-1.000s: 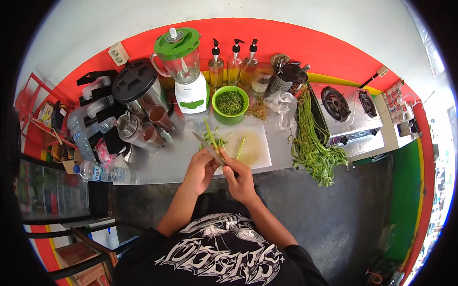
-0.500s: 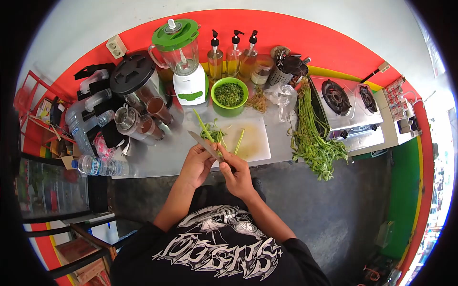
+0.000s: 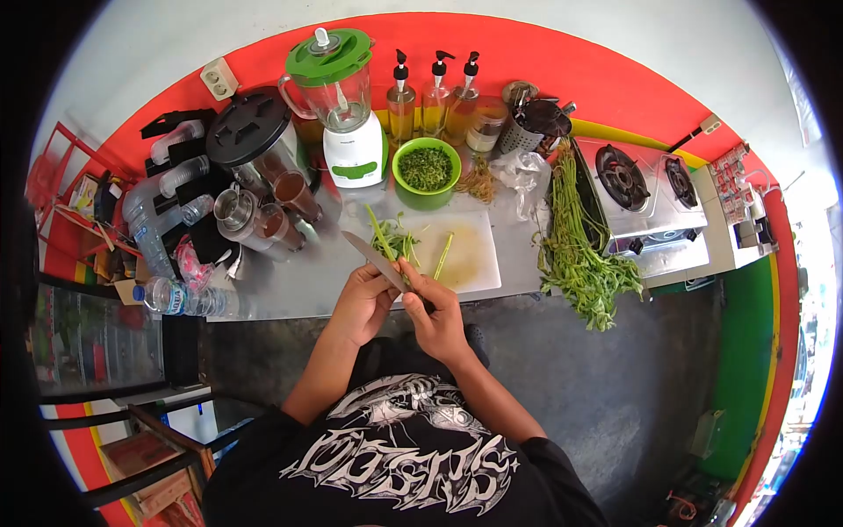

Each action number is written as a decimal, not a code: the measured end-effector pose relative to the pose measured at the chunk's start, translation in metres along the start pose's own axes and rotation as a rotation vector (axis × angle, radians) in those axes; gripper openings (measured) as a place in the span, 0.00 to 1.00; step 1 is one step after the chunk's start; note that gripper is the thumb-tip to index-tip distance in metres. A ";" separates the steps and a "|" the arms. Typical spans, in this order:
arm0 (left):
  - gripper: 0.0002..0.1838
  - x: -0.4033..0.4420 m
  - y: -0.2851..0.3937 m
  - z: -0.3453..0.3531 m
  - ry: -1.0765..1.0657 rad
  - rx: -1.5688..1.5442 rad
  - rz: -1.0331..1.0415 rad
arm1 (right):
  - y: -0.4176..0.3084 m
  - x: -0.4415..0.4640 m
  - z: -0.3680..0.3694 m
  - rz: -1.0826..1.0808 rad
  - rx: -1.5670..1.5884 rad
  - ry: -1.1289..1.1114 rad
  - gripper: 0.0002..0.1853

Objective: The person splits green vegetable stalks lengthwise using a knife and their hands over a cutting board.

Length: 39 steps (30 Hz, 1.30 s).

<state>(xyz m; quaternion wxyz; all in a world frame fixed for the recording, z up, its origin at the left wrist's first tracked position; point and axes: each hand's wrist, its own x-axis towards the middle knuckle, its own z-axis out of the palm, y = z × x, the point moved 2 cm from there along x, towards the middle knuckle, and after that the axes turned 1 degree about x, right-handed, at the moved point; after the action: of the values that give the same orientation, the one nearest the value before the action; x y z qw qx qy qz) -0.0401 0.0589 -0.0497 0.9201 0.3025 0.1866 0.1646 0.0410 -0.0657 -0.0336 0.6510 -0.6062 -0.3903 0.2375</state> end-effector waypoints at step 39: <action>0.07 -0.023 -0.010 0.021 0.120 0.225 0.243 | -0.003 -0.030 -0.011 0.076 -0.045 0.008 0.25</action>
<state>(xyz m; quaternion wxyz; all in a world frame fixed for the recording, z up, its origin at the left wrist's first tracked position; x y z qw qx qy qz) -0.0492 0.0317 -0.0348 0.8411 0.4134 0.2203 0.2704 0.0320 -0.0964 -0.0371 0.6293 -0.6359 -0.3697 0.2509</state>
